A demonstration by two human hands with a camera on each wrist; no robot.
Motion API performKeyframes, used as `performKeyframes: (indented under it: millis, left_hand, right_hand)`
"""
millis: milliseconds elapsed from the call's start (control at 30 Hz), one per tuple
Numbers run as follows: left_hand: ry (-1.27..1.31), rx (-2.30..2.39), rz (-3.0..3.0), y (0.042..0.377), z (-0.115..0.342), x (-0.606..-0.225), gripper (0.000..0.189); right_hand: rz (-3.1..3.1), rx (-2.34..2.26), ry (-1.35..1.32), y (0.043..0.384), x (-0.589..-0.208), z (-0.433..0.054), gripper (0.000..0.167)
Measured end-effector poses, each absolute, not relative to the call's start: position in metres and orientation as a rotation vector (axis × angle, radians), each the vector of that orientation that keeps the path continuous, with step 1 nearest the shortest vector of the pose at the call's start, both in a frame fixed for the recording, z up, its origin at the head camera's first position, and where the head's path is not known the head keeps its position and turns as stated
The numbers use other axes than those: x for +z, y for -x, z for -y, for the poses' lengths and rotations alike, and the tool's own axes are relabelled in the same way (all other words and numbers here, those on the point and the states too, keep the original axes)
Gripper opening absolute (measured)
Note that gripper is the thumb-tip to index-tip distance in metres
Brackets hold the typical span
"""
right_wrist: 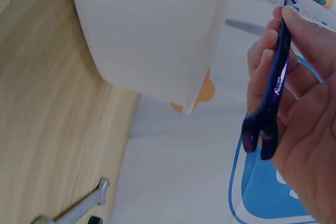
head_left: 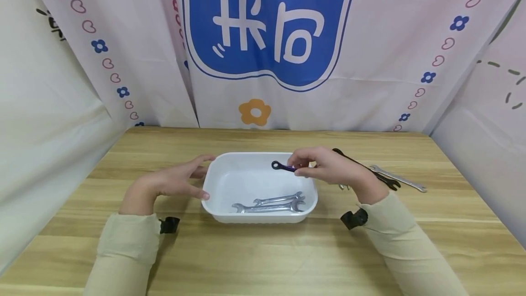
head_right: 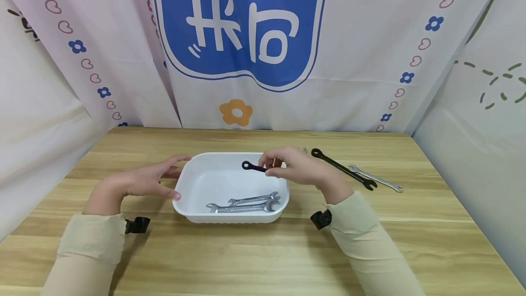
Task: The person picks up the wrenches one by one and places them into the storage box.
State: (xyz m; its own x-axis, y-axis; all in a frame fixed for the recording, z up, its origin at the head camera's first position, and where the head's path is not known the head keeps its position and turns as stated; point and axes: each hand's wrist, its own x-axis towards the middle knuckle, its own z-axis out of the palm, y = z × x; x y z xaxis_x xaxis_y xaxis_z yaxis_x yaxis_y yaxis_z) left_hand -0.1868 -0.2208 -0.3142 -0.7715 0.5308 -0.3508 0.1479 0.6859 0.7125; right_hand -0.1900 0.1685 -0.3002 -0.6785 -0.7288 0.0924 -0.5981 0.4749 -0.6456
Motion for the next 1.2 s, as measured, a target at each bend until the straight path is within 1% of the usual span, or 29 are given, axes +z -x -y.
performKeyframes:
  millis: [333,633,867,1200]
  left_hand:
    - [-0.508,0.936,-2.338,0.185,0.221,-0.313,0.108]
    - [-0.519,0.943,-2.338,0.186,0.221,-0.314,0.108]
    - [-0.523,0.935,-2.343,0.188,0.22,-0.314,0.104]
    - [-0.523,0.929,-2.356,0.188,0.22,-0.314,0.103]
  right_hand:
    - [-2.456,-1.067,1.237,0.194,-0.306,-0.143,0.019]
    - [-2.422,-1.062,1.294,0.201,-0.319,-0.127,0.016]
    - [-2.411,-1.049,1.282,0.206,-0.327,-0.119,0.016]
    - [-2.452,-0.95,1.245,0.21,-0.339,-0.112,0.012]
